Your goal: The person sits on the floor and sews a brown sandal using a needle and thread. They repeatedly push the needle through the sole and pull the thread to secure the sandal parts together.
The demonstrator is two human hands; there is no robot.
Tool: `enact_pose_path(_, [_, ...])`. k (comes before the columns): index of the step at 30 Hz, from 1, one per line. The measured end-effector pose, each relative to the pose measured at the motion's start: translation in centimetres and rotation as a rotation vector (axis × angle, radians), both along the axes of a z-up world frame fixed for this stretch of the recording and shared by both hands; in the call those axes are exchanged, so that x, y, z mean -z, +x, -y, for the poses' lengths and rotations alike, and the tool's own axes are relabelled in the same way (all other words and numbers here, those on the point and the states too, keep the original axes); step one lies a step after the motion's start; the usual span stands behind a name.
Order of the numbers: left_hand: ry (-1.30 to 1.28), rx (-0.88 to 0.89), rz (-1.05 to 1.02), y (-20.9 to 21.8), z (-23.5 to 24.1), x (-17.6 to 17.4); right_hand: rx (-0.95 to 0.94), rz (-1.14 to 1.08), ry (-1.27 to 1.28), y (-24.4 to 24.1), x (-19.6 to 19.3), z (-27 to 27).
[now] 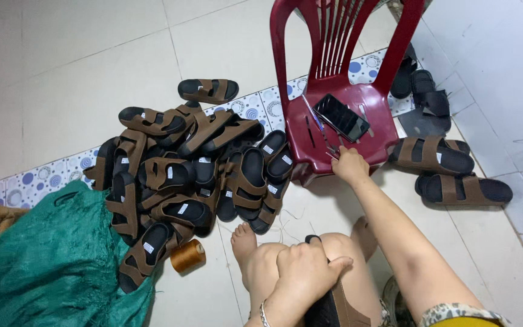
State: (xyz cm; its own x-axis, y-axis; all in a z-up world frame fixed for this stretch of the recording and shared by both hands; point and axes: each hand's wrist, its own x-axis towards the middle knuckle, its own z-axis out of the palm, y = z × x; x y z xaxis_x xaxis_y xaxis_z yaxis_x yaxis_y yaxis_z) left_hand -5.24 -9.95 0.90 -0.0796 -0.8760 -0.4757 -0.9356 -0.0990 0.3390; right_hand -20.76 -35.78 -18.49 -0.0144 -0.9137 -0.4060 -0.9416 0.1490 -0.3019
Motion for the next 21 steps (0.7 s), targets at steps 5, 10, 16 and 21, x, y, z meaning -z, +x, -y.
enact_pose_path(5, [0.275, -0.011, -0.009, 0.8, 2.3, -4.3, -0.070, -0.007, -0.106, -1.6, -1.1, -1.8])
enact_pose_path(10, [0.210, -0.033, -0.080, 2.9, 2.6, -4.8, -0.040, 0.338, -0.261, -7.0, -2.4, -8.7])
enact_pose_path(16, [-0.011, -0.442, -0.239, 8.4, -1.0, -6.6, 0.420, 0.760, 0.010, -13.7, -9.3, -21.0])
enact_pose_path(21, [-1.052, -0.183, -0.538, 4.9, -8.3, -11.8, 0.842, 0.999, 0.180, -16.6, -9.2, -27.6])
